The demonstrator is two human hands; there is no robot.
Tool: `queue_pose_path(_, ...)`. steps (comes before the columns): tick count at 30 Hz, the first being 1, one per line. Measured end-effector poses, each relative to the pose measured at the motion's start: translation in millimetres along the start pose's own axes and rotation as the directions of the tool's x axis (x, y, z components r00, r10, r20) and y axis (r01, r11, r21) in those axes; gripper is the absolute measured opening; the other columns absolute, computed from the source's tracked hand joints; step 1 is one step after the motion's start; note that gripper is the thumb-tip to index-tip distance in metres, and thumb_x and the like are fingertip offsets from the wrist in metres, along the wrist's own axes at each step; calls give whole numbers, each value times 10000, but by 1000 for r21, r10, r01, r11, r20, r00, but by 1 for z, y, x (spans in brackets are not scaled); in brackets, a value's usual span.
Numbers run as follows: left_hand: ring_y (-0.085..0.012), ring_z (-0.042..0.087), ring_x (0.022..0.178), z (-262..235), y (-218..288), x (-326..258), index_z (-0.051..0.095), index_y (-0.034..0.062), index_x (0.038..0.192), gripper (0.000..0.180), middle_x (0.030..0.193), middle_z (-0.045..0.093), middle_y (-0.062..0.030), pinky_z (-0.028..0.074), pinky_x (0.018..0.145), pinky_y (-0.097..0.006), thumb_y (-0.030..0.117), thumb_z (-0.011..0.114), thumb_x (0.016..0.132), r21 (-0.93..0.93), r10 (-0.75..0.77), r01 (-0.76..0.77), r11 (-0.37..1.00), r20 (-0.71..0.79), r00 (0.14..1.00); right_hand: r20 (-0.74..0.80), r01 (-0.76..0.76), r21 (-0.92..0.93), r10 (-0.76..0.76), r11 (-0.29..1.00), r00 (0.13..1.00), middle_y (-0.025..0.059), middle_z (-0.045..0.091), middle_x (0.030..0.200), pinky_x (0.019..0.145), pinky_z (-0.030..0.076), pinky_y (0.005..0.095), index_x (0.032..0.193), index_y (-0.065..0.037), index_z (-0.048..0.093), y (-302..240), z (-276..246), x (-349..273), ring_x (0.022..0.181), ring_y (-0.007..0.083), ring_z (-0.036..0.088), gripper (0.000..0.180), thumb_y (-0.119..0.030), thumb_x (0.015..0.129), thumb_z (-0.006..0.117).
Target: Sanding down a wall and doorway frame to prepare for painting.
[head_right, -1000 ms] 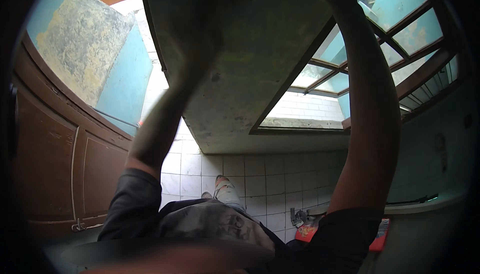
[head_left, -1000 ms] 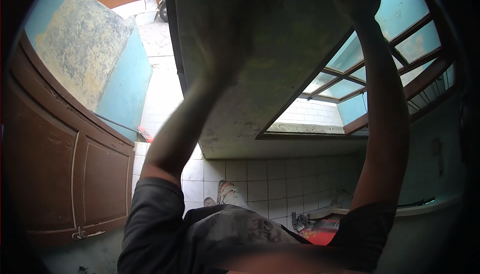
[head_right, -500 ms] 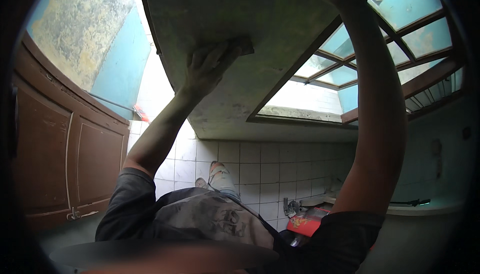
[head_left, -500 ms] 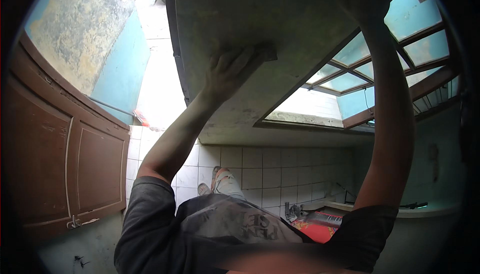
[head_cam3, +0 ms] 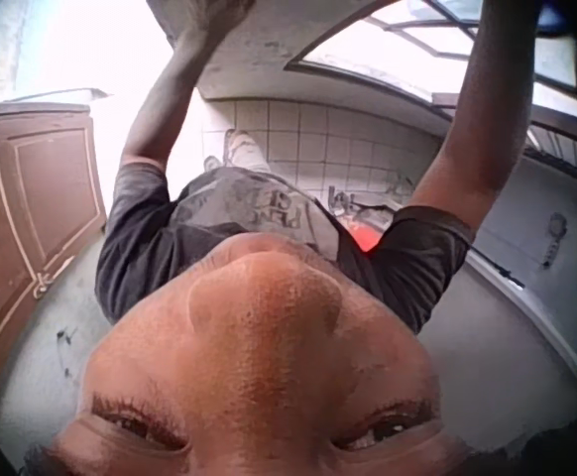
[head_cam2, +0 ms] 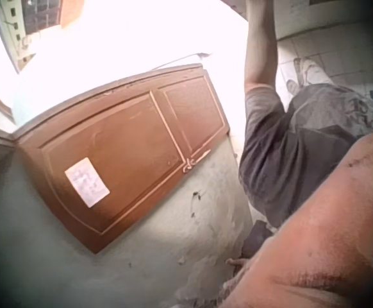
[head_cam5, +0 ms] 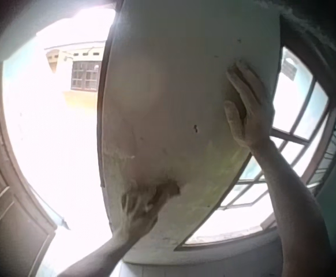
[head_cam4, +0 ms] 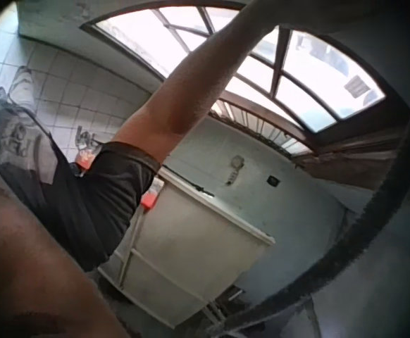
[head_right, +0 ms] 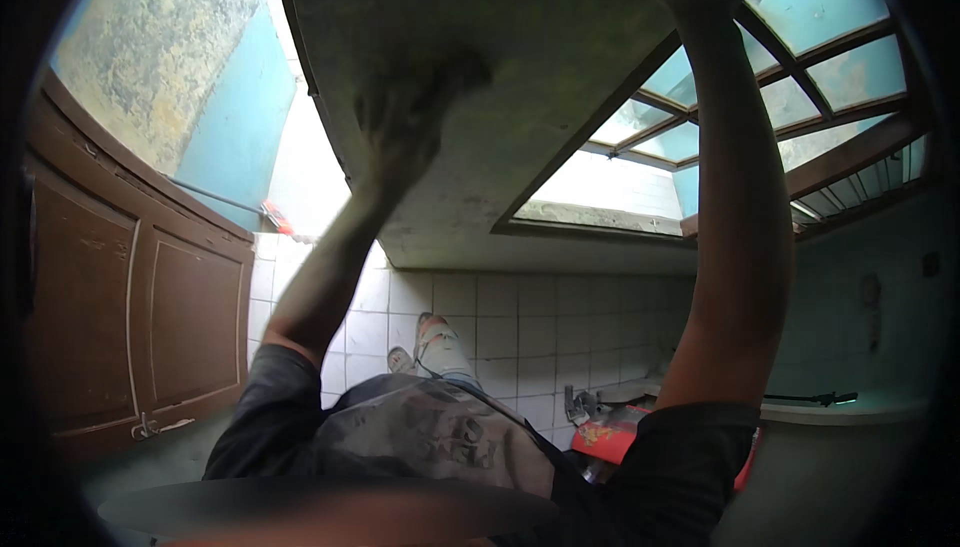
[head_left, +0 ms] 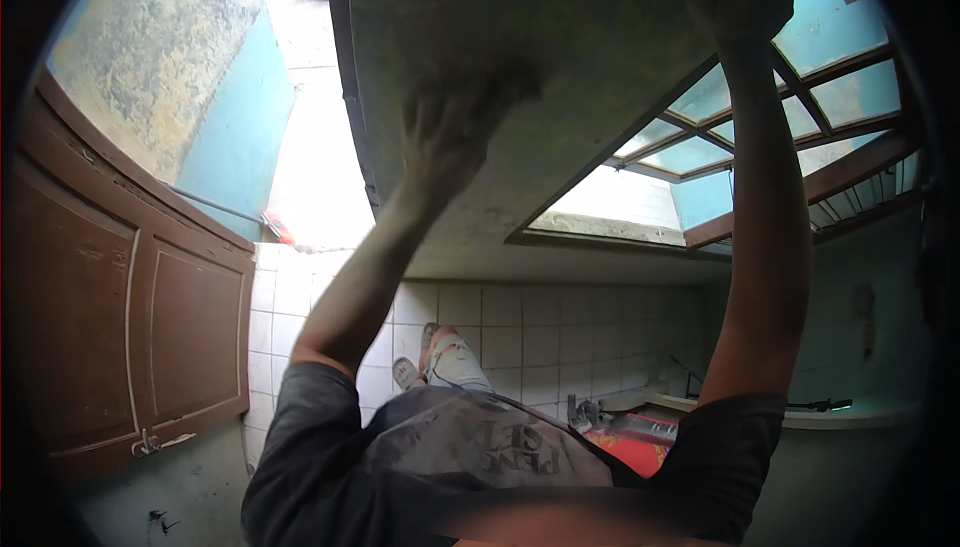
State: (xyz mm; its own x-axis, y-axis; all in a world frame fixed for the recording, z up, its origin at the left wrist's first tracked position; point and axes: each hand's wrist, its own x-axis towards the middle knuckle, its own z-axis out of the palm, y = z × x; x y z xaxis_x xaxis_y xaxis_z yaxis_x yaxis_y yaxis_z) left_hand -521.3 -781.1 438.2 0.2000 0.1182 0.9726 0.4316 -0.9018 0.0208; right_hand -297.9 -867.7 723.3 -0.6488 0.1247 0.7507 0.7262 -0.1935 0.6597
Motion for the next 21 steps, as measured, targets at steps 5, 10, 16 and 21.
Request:
queue_pose_path(5,-283,570,1168,-1,8,72,759,201,1171,324,1211,632,-59,387,1042,-460,123,709,860,63,-177,185,981,-119,977,-84,29,26,-27,999,996,190,594,1399,1128,415,478,1320,-38,650,10,-3,7,1327,381,536,472,-389,1018,559)
queue_pose_path(10,-314,581,1209,29,14,-34,762,149,1150,272,1216,659,-104,430,1065,-482,92,721,887,-215,-115,65,974,-230,966,-122,-14,2,14,1000,992,206,609,1359,1104,438,468,1290,-29,663,1,7,-4,1297,384,560,456,-384,1026,550)
queue_pose_path(16,-350,579,1037,-5,-23,142,676,195,1323,462,1224,625,-112,411,882,-537,146,690,864,1,-3,3,1000,-329,944,-60,-55,-1,55,998,997,215,617,1333,1075,459,459,1276,-24,667,17,-15,-4,1247,391,589,462,-397,1042,526)
queue_pose_path(21,-412,560,1200,34,13,58,696,170,1279,416,1184,609,-129,438,973,-506,84,657,874,-50,-262,262,964,-356,897,-138,-26,-57,18,998,990,213,632,1294,1048,471,462,1269,-16,667,14,2,-10,1205,389,609,469,-403,1042,529)
